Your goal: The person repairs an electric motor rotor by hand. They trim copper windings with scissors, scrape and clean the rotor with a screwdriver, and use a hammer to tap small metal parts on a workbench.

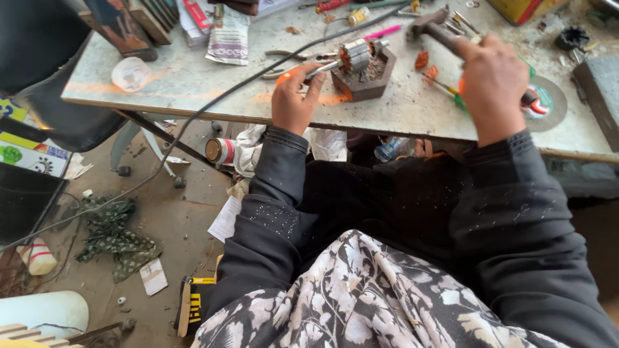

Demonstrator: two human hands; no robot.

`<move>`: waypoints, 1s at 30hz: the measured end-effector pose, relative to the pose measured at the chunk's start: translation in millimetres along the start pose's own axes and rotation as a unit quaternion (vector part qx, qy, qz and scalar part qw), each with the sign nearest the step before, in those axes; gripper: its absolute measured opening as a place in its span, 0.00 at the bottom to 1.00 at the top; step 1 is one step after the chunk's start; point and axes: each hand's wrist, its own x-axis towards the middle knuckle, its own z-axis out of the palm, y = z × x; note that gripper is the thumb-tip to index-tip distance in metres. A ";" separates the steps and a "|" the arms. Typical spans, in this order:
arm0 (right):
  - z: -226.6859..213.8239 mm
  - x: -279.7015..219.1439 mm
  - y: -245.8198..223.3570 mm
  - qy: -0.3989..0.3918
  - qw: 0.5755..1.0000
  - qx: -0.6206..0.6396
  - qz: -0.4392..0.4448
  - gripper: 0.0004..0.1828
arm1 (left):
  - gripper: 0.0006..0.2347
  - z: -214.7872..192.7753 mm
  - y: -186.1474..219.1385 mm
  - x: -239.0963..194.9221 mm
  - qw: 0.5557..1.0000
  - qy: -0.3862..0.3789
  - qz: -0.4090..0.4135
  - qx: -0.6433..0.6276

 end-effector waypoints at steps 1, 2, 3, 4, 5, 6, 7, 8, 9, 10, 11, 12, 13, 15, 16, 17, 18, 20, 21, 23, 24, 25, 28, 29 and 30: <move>7.5 4.4 8.7 0.028 0.999 -0.024 -0.014 0.17 | 0.09 -0.7 -0.4 0.3 0.999 -0.002 -0.022 -0.024; 13.9 7.1 18.6 0.056 0.997 -0.049 -0.027 0.15 | 0.09 -1.2 -1.3 0.4 0.998 -0.005 -0.044 -0.048; 19.0 5.8 29.6 0.060 0.997 -0.038 -0.030 0.15 | 0.10 -0.5 -2.5 0.5 0.995 -0.008 -0.066 -0.074; 24.3 1.6 39.8 0.064 0.997 -0.027 -0.033 0.15 | 0.09 1.1 -4.6 1.1 0.994 -0.002 -0.070 -0.079; 30.2 -4.9 49.0 0.065 0.997 -0.015 -0.037 0.15 | 0.09 1.9 -7.6 -0.2 0.994 0.004 -0.077 -0.082; 33.6 -12.3 62.7 0.081 0.996 -0.013 -0.047 0.15 | 0.09 3.3 -11.1 -1.8 0.993 0.010 -0.084 -0.086; 36.8 -20.7 77.7 0.089 0.995 -0.007 -0.044 0.16 | 0.09 4.2 -15.4 -3.9 0.988 0.031 -0.098 -0.114; 42.0 -26.4 93.4 0.099 0.994 0.001 -0.043 0.17 | 0.09 5.7 -20.6 -4.5 0.982 0.051 -0.111 -0.143; 48.5 -32.9 109.9 0.109 0.993 0.003 -0.042 0.16 | 0.09 6.9 -26.1 -5.1 0.975 0.070 -0.124 -0.172; 57.0 -37.5 127.5 0.119 0.992 0.014 -0.036 0.16 | 0.09 6.0 -32.9 -5.3 0.970 0.098 -0.126 -0.181; 64.9 -44.3 148.2 0.129 0.991 0.022 -0.029 0.15 | 0.09 7.3 -39.5 -4.3 0.965 0.123 -0.127 -0.194; 76.7 -45.7 166.0 0.135 0.990 0.045 -0.019 0.14 | 0.09 8.6 -45.6 -4.4 0.959 0.148 -0.128 -0.206; 87.1 -49.3 183.2 0.132 0.988 0.075 -0.007 0.13 | 0.09 10.0 -50.9 -5.3 0.948 0.163 -0.132 -0.239; 102.4 -64.4 209.4 0.133 0.985 0.113 0.012 0.12 | 0.09 11.4 -60.2 -8.2 0.923 0.194 -0.142 -0.301; 105.1 -73.0 214.2 0.134 0.984 0.118 0.017 0.11 | 0.08 12.6 -63.7 -9.8 0.937 0.181 -0.145 -0.261; 107.1 -81.3 217.5 0.137 0.982 0.131 0.021 0.11 | 0.08 13.5 -66.9 -10.7 0.949 0.169 -0.148 -0.220; 107.6 -90.6 219.1 0.140 0.979 0.145 0.026 0.11 | 0.07 14.3 -69.0 -11.9 0.959 0.157 -0.151 -0.179; 105.7 -107.1 209.0 0.143 0.975 0.163 0.040 0.11 | 0.07 17.9 -71.7 -8.8 0.989 0.071 -0.096 -0.087; 102.5 -115.8 196.4 0.136 0.974 0.172 0.047 0.11 | 0.07 16.2 -73.9 -5.3 0.997 0.031 -0.068 -0.033; 97.4 -132.0 159.0 0.117 0.972 0.197 0.060 0.11 | 0.18 21.7 -73.8 2.7 0.998 -0.039 -0.009 0.055; 97.2 -131.2 138.3 0.105 0.970 0.209 0.062 0.11 | 0.17 22.4 -74.7 7.6 0.989 -0.062 -0.003 0.137; 96.1 -132.3 118.5 0.089 0.969 0.220 0.064 0.11 | 0.17 24.2 -75.5 11.5 0.972 -0.086 -0.001 0.217; 95.2 -103.3 86.4 0.056 0.968 0.236 0.065 0.11 | 0.15 25.0 -84.6 25.1 0.941 -0.112 -0.020 0.318; 91.7 -98.4 83.3 0.048 0.968 0.236 0.065 0.11 | 0.13 26.0 -87.1 27.3 0.936 -0.125 -0.015 0.328; 89.9 -93.5 81.0 0.046 0.968 0.237 0.063 0.11 | 0.12 25.6 -89.9 29.0 0.931 -0.137 -0.011 0.337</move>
